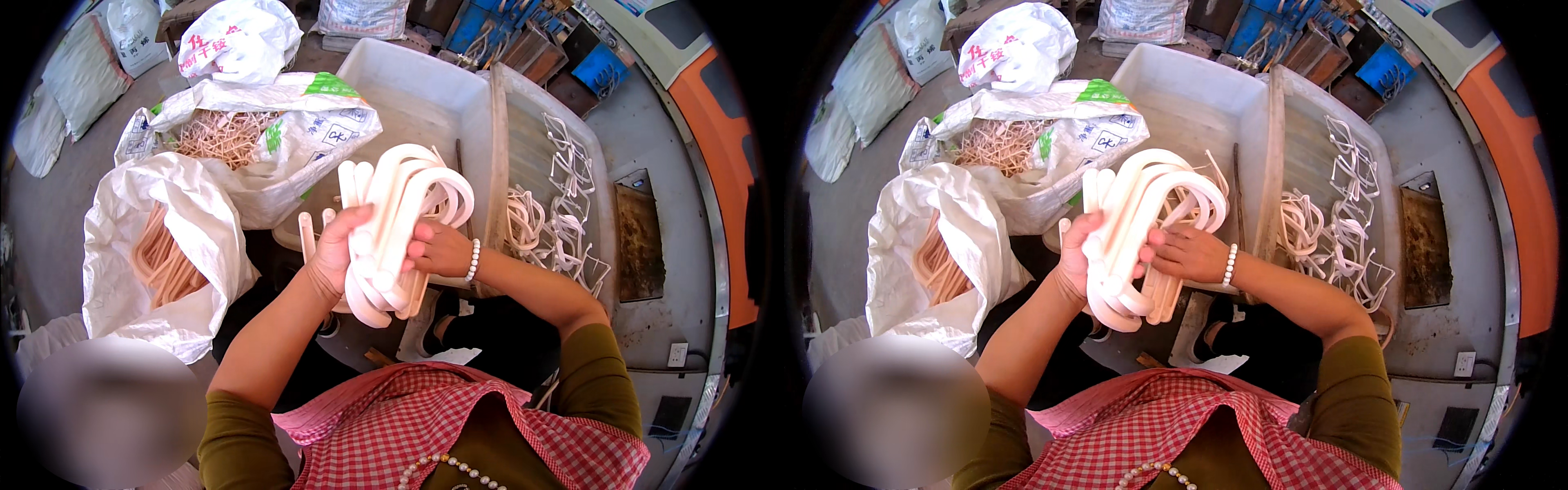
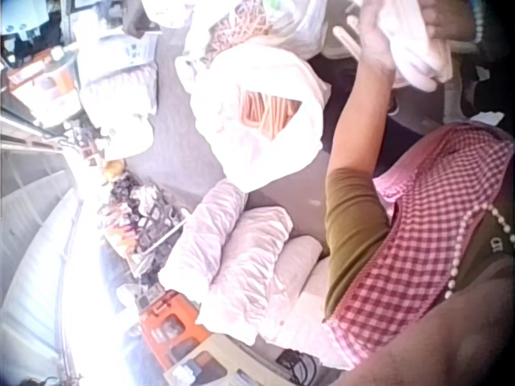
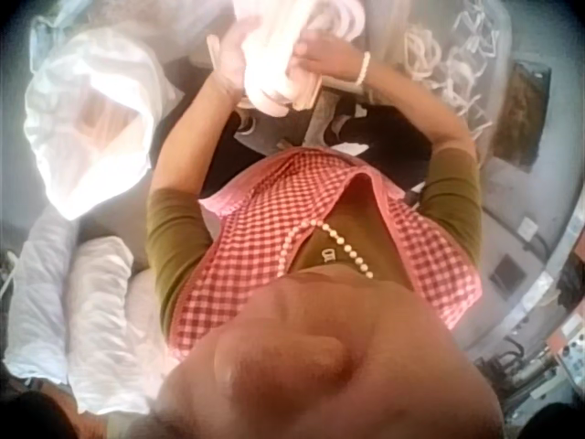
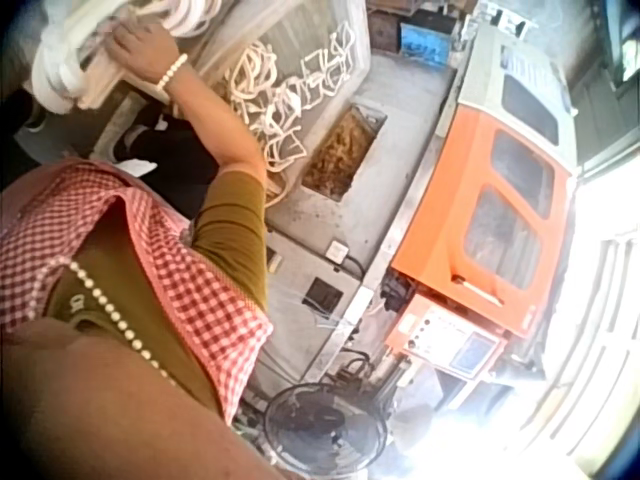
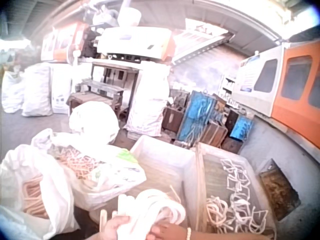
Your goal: The person assembles plastic hangers by hand, taking parts from a white sack and connecting them into complete units. The assembled hangers are placed into a nearby bin. The process is repeated continuously throughout the clip.
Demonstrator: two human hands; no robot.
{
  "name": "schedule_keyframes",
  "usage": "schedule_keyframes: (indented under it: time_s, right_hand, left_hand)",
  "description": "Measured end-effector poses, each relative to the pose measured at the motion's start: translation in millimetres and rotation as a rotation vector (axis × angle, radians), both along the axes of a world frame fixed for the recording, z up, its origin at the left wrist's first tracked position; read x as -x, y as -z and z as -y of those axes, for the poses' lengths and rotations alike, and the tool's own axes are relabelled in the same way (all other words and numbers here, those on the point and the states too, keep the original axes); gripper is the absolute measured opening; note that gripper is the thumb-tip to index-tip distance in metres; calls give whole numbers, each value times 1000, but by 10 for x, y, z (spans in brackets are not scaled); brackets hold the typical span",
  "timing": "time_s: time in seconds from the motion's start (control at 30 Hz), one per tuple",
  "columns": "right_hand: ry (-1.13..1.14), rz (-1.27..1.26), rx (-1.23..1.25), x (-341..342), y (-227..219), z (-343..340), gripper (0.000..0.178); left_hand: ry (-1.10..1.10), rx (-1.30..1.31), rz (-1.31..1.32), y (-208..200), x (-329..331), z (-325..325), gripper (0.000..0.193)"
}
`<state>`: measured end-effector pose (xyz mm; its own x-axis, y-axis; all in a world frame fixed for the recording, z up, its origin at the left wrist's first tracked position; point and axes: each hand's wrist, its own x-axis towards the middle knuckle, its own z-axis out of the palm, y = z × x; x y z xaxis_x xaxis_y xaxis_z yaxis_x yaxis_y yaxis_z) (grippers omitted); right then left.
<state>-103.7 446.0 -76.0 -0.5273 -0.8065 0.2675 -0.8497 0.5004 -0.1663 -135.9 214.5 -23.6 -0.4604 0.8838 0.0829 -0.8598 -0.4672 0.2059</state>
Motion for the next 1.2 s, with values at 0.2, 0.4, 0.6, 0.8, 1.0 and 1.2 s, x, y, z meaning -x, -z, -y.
schedule_keyframes:
  time_s: [0.2, 0.4, 0.6, 0.8, 1.0, 1.2]
  right_hand:
    - [123, 165, -19, -57, -262, 15, 44]
    - [273, 1692, 1119, -257, -246, 15, 61]
    - [326, 1732, 1366, -763, -222, 483, 79]
    - [440, 1591, 1465, -800, -433, 518, 64]
    - [557, 1325, 1385, -489, -739, 583, 46]
    - [433, 1384, 1518, -148, -1057, 971, 32]
  left_hand:
    - [-66, 230, -74, -3, -9, -38, 56]
    - [108, 488, -202, 61, -79, -72, 46]
    - [421, 515, -41, 288, -548, -233, 36]
    - [413, 564, -607, 287, -622, -237, 47]
    - [51, 766, -797, 39, -493, -171, 52]
    - [-392, 713, -888, -191, -234, 190, 57]
